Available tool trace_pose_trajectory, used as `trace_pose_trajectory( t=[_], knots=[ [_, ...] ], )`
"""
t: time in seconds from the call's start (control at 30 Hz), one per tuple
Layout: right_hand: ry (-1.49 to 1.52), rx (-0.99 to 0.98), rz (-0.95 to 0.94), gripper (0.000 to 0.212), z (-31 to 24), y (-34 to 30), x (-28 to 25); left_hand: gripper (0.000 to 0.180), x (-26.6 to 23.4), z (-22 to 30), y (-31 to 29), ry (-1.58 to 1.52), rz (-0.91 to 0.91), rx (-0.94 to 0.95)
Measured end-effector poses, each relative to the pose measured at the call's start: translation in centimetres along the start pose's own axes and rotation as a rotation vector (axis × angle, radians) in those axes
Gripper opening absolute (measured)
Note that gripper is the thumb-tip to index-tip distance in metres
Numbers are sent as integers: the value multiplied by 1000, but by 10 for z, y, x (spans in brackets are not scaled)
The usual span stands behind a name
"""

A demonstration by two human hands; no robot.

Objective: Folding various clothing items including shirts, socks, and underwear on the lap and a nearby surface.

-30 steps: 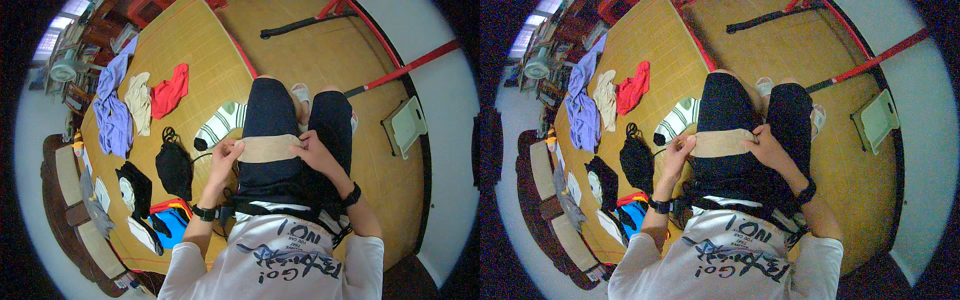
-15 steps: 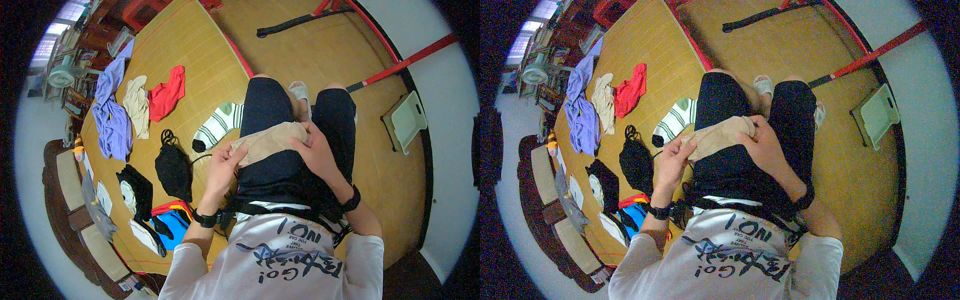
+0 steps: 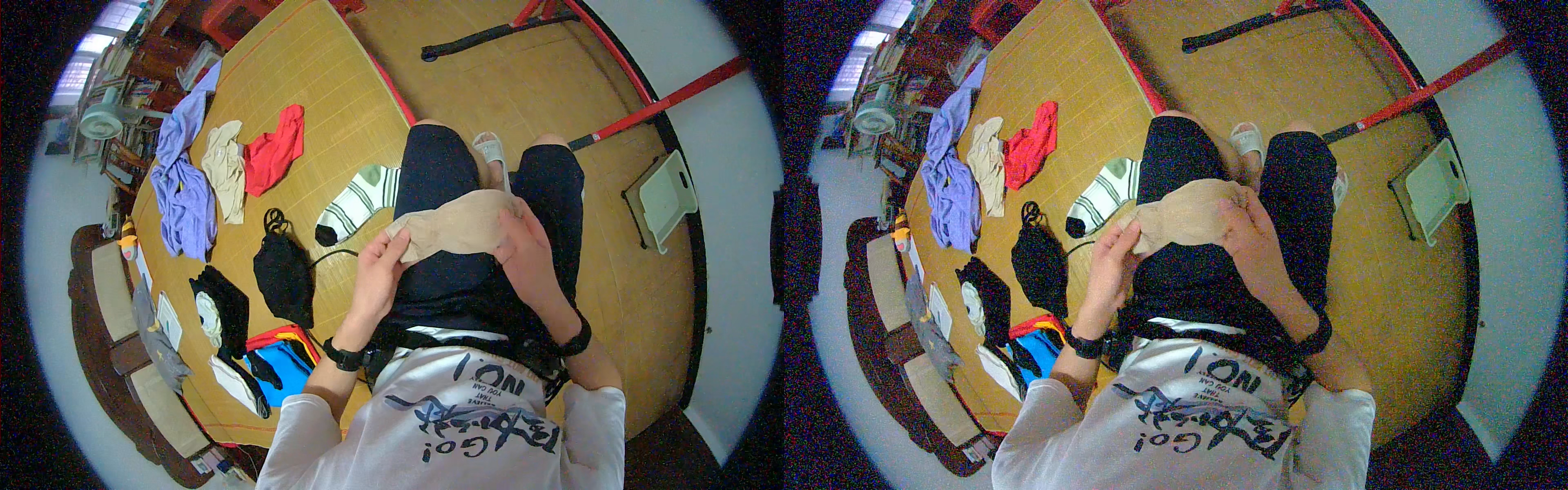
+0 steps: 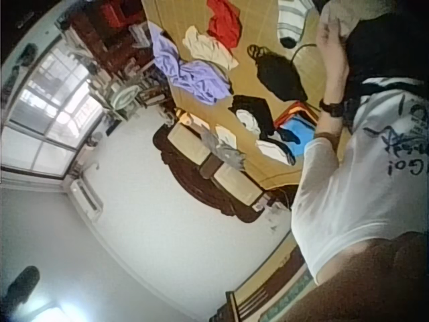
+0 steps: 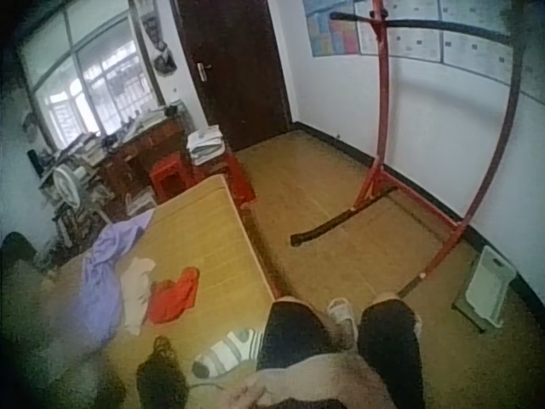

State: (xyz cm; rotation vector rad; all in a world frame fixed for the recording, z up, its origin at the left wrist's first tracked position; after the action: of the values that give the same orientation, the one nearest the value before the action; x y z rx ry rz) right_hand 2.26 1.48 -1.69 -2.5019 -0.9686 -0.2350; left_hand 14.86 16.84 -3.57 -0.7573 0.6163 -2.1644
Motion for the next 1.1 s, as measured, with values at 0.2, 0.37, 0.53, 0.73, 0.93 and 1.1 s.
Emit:
trace_pose_trajectory(
  t=[0.2, 0.37, 0.53, 0.73, 0.93, 1.1],
  knots=[
    [683, 147, -257, 37, 7, 0, 19, 26, -5, -5, 9, -189, -158, 2],
    [707, 231, -470, 34, -1, -13, 31, 29, 27, 4, -1, -343, -538, 47],
    [614, 167, -610, 29, -15, -24, 44, 33, 53, 9, -13, -143, -628, 75],
    [358, -27, -572, 25, -17, -20, 38, 21, 72, 26, -28, -22, -730, 177],
    [88, -148, -490, 24, -32, -22, 36, 18, 74, 34, -34, 79, -632, 274],
    [232, -129, -512, 24, -32, -22, 38, 17, 77, 46, -40, 157, -608, 469]
  ],
)
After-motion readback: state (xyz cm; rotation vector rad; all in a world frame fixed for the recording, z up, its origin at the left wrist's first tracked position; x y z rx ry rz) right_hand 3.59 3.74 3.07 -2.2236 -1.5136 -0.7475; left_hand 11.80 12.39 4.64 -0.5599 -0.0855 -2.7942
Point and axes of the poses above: each hand's wrist, its own y-axis towards the middle knuckle, its own x-axis out of the palm, z = x × y, the point moved 8 cm from there along y, towards the middle knuckle, and after that the axes turned 6 degrees about -x, right-handed, at the moved point
